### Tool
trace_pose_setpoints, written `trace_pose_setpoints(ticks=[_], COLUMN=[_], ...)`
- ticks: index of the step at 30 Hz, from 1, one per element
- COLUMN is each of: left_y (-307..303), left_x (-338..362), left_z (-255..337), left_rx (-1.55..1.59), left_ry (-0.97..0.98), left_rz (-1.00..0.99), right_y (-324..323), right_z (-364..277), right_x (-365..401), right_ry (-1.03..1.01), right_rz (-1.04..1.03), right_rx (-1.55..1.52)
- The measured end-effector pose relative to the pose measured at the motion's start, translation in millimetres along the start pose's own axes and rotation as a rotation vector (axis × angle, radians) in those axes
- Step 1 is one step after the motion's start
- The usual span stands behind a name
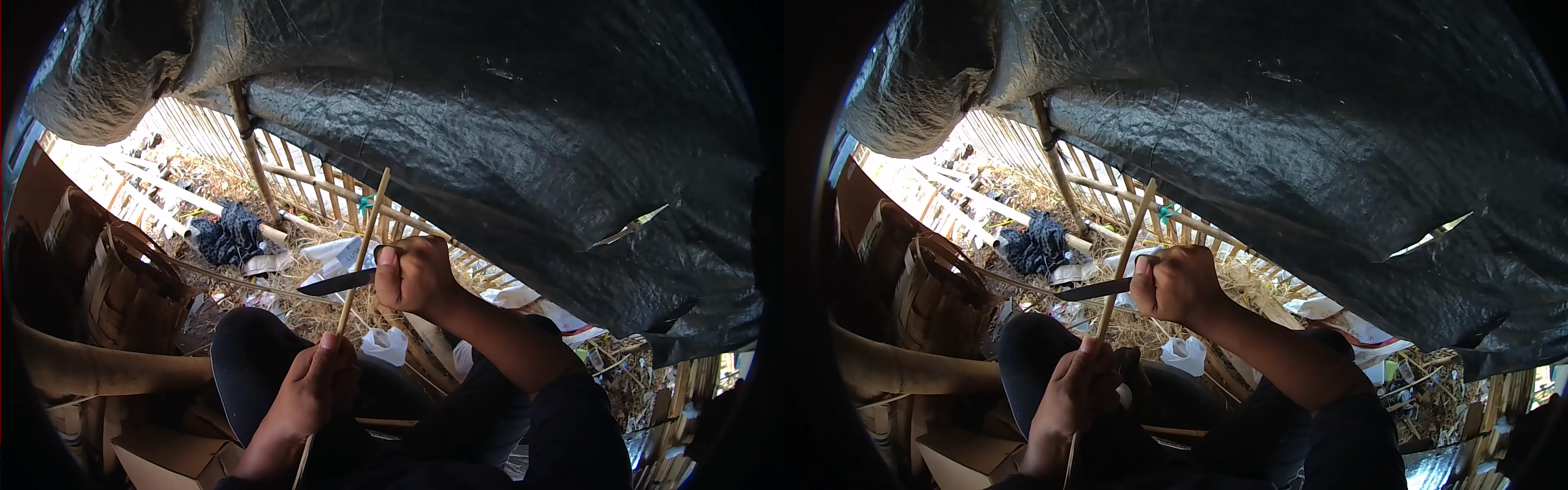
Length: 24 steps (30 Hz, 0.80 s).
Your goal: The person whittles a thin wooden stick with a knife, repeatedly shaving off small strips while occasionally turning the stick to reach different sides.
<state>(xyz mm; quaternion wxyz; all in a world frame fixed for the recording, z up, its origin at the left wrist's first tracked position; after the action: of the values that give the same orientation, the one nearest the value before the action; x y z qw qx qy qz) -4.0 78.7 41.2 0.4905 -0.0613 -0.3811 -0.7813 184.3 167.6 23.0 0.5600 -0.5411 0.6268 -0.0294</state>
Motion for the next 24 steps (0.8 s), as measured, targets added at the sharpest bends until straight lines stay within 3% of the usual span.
trace_pose_setpoints(ticks=[2,5,6,7,9,11,15,17,21,23,24], left_y=[-1,5,11,25,21,7,5,5,4,3,5], left_x=[0,6,9,18,8,0,8,11,8,5,4], left_z=[-2,-12,-14,-10,-15,-6,11,11,6,3,1], left_rx=[0.003,-0.047,-0.095,-0.193,-0.18,-0.26,-0.058,-0.042,-0.134,-0.168,-0.169], left_ry=[0.009,-0.032,-0.077,-0.081,-0.039,-0.008,0.054,0.051,0.072,0.079,0.121], left_rz=[-0.011,-0.075,-0.124,-0.176,-0.155,-0.004,-0.085,-0.152,-0.145,-0.121,-0.098], right_y=[0,-13,-27,-28,-28,-50,-59,-65,-75,-76,-72], right_z=[5,75,94,132,179,155,92,73,44,36,34], right_x=[-5,-34,-43,-39,-18,-18,-27,-31,-24,-22,-25], right_ry=[0.009,0.5,0.641,0.832,0.951,1.216,0.988,0.553,0.471,0.596,0.586], right_rz=[0.074,0.115,0.016,-0.011,0.253,0.053,0.063,0.156,0.151,-0.037,0.013], right_rx=[0.096,0.441,0.551,0.49,0.153,-0.557,-0.724,-0.705,-0.655,-0.45,-0.394])
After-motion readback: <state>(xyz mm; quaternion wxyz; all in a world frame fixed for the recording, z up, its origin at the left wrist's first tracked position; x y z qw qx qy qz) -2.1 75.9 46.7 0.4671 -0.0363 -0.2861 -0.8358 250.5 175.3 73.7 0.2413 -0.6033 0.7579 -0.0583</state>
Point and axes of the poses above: each hand's wrist, its own x-axis away from the middle knuckle, its own y-axis out of the palm, z = x × y, the point moved 2 cm from there along -x, towards the middle knuckle, and after that the axes turned 5 degrees about x, right-handed, at the moved point
